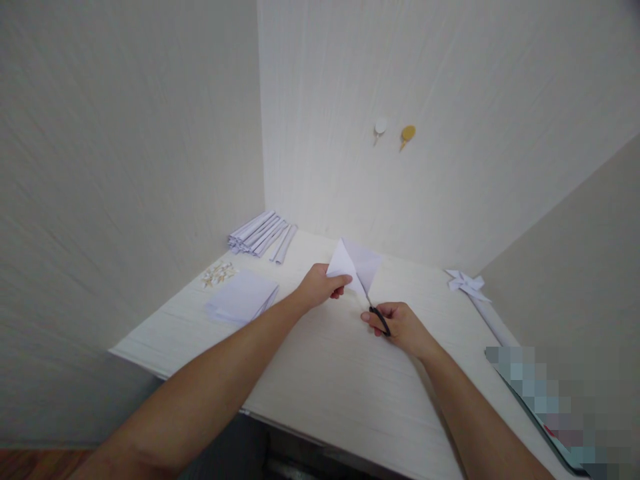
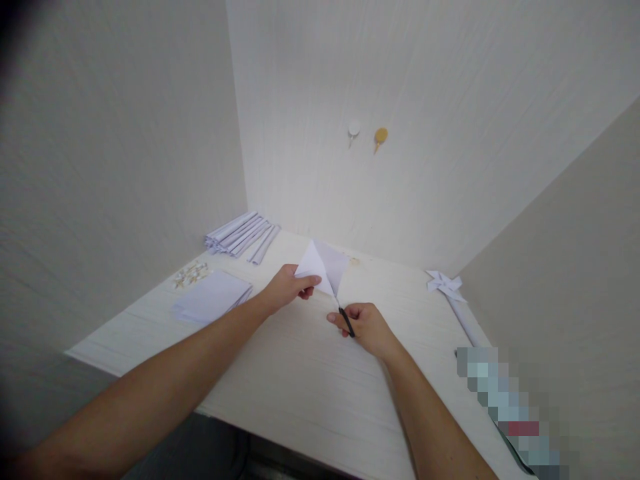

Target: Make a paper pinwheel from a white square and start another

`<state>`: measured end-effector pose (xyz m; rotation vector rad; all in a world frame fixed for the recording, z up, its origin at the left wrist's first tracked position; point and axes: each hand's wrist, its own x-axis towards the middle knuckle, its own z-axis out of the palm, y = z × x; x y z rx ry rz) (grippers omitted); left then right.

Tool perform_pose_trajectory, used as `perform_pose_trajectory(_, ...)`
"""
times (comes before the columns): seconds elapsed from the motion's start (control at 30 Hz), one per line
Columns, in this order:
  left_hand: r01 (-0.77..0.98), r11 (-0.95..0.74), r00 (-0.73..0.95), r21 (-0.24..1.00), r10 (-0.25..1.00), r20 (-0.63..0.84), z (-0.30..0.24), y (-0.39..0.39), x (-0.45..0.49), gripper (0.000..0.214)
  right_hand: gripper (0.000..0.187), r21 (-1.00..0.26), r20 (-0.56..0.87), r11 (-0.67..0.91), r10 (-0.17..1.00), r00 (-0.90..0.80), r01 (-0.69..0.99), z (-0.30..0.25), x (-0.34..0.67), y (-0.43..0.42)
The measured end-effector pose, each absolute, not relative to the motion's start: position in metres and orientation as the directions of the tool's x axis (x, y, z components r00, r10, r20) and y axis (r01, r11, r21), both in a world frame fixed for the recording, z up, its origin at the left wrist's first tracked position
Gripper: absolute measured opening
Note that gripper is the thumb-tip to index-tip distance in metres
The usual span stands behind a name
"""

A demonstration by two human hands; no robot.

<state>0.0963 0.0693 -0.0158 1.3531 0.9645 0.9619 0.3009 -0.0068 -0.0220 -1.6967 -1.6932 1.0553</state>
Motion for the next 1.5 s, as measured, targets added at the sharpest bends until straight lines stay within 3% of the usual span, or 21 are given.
perform_pose_trajectory(1.5, 0.038, -0.019, 0.325, 0.999, 0.946, 0.006, -0.0157, 0.0684, 0.0981, 0.029, 0.054, -0.803, -0.132, -0.085, 0.990, -0.038, 0.591, -0.0241, 0.2988, -0.0056)
